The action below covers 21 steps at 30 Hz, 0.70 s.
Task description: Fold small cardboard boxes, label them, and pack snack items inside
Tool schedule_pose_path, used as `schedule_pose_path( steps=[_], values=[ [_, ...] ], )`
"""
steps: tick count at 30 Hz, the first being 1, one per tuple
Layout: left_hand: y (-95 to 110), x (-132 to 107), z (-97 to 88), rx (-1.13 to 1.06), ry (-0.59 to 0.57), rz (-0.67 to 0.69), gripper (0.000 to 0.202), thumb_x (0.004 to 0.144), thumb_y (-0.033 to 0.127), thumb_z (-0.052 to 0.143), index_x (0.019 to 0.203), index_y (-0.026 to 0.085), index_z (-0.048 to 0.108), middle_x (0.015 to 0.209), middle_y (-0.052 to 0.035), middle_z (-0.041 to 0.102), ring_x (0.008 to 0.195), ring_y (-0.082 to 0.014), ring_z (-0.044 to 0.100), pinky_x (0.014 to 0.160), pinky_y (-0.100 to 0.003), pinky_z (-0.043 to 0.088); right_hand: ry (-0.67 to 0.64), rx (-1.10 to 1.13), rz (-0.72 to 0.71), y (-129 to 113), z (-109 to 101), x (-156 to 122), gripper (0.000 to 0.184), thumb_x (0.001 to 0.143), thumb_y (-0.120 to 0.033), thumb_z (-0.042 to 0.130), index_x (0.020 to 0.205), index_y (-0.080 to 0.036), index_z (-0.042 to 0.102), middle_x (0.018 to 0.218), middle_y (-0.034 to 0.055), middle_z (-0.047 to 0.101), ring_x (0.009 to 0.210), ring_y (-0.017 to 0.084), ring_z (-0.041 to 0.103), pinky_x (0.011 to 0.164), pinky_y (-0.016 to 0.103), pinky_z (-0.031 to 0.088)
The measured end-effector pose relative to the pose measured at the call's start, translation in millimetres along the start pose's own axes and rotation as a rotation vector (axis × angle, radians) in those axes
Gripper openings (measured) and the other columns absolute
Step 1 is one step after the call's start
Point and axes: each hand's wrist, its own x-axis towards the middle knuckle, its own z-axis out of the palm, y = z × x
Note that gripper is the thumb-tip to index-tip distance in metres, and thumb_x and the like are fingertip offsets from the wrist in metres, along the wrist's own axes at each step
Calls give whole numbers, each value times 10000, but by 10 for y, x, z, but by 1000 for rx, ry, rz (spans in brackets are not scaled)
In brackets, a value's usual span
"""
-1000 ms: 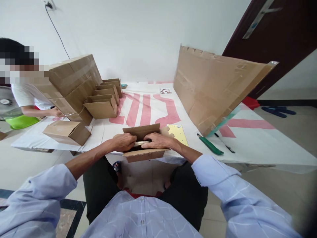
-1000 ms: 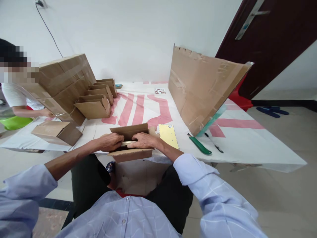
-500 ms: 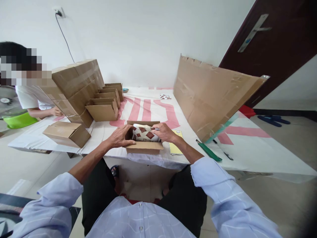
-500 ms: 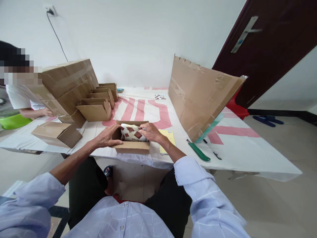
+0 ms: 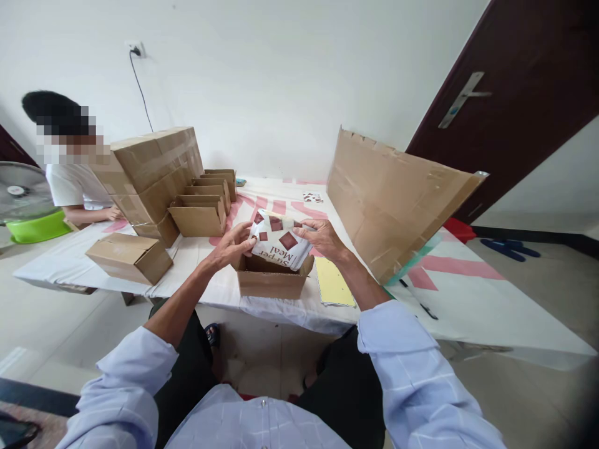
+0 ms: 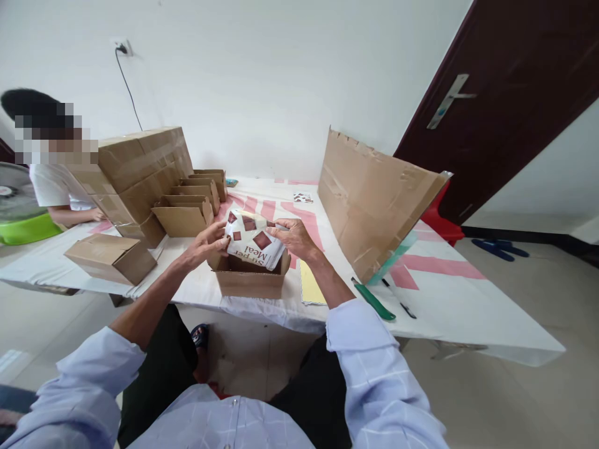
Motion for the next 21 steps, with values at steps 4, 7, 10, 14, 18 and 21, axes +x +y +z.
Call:
schedule_pose_path(
  steps=[4, 7, 10, 14, 18, 21],
  values=[
    [84, 16, 133, -110, 65, 1, 622, 769, 689, 885, 1040, 145, 751, 815, -41, 706, 684, -177, 669, 578, -282, 594, 85, 151, -23, -28, 112, 61, 576, 667, -712, 892, 859, -197, 720, 794, 15, 712, 695, 186, 636, 617, 300, 517],
    [175, 86, 151, -166, 244, 101, 587, 765, 656, 899, 1030, 154, 745, 778, -14, 688, 638, -147, 634, 556, -261, 580, 155, 234, -108, -97, 203, 79, 624, 768, -763, 822, 1076, -235, 693, 972, 23, 749, 821, 197, 694, 691, 307, 596],
    [325, 234, 87, -213, 376, 220, 567, 804, 624, 885, 1110, 172, 730, 847, -11, 712, 666, -135, 647, 584, -247, 594, 131, 216, -167, -186, 323, 87, 683, 855, -785, 722, 1292, -271, 616, 1121, 38, 749, 943, 211, 715, 725, 316, 649],
    [465, 411, -47, -220, 343, 240, 568, 863, 640, 832, 1173, 185, 694, 957, -35, 733, 746, -158, 702, 594, -248, 611, 159, 174, -234, -211, 476, 187, 609, 918, -743, 653, 1299, -272, 577, 1118, 38, 735, 939, 202, 709, 668, 294, 664],
    [379, 472, -212, -91, 150, 158, 642, 804, 504, 924, 1277, 191, 622, 1111, -70, 748, 886, -195, 758, 652, -253, 635, 208, 212, -227, -63, 532, 375, 487, 944, -650, 652, 1230, -260, 599, 1059, 26, 725, 859, 185, 705, 610, 282, 663],
    [205, 522, -334, -54, 49, 68, 666, 722, 396, 978, 1212, 175, 584, 1009, -52, 740, 784, -180, 752, 590, -237, 598, 229, 166, -140, 111, 531, 489, 393, 955, -547, 648, 1211, -250, 617, 1037, 20, 718, 829, 169, 692, 574, 257, 654]
  ],
)
